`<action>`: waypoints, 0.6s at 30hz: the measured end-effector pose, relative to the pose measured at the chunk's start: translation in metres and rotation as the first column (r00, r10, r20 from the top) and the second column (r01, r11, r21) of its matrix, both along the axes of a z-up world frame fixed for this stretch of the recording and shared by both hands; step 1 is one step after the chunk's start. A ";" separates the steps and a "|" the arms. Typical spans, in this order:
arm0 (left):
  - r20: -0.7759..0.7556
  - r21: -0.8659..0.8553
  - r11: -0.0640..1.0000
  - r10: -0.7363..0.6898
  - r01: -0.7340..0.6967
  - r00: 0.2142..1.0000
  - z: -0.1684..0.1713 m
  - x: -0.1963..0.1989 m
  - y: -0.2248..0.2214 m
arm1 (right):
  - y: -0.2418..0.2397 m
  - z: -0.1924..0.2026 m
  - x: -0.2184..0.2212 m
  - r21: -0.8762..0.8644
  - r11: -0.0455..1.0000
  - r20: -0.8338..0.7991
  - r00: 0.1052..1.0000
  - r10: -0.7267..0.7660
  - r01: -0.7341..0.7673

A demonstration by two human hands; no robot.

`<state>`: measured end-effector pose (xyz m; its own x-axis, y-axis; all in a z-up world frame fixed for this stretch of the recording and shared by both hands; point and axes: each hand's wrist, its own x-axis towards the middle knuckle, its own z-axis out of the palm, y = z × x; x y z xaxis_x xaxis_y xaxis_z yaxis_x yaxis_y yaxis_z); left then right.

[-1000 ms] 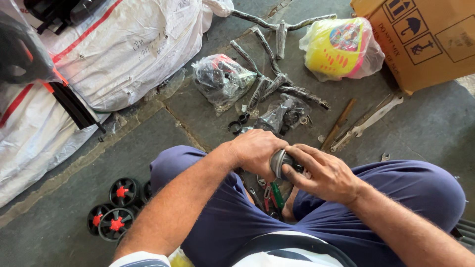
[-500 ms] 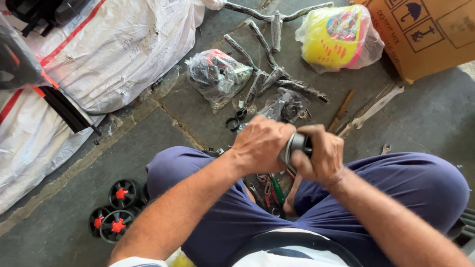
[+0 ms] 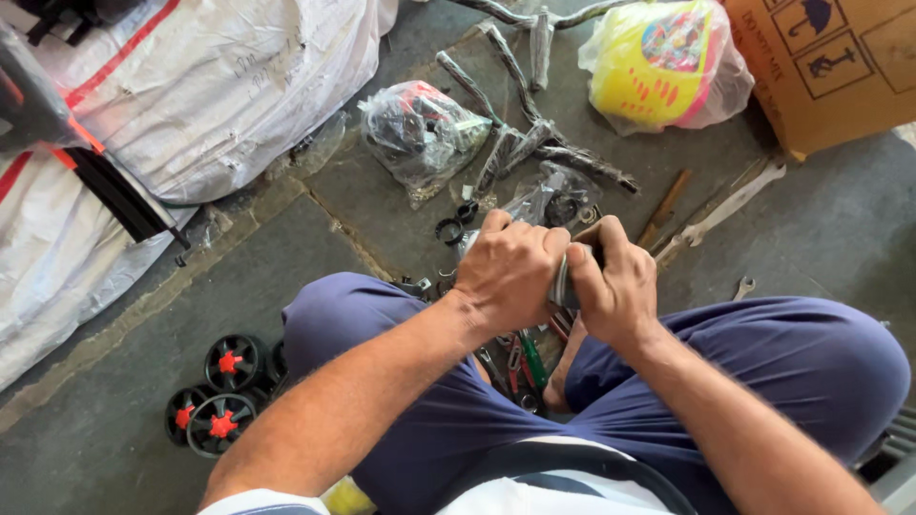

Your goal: The person works on bicycle components on the floor, handling small metal parts, applying grease from a container, and using a cloth to wipe parts.

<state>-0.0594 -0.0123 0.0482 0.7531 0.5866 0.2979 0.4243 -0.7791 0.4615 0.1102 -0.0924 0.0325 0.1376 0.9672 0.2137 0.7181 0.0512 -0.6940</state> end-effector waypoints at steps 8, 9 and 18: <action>-0.004 -0.018 0.999 0.031 -0.031 1.000 -0.002 0.002 0.010 | 0.013 0.028 0.018 -0.099 0.979 -0.030 0.984 0.175 -0.177; -0.016 0.039 0.998 0.053 -0.052 0.998 -0.001 0.001 0.011 | 0.014 0.028 0.015 -0.194 0.970 -0.082 0.988 0.132 -0.146; -0.103 -0.538 0.810 -0.339 0.234 0.935 0.011 -0.007 0.020 | -0.004 0.032 0.013 -0.110 0.874 0.216 0.847 0.487 -0.474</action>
<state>-0.0668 0.0079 0.0591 0.9207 0.3625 -0.1444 0.3373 -0.5536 0.7614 0.1227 -0.0960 0.0649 -0.3937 0.9099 0.1309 0.7514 0.4006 -0.5243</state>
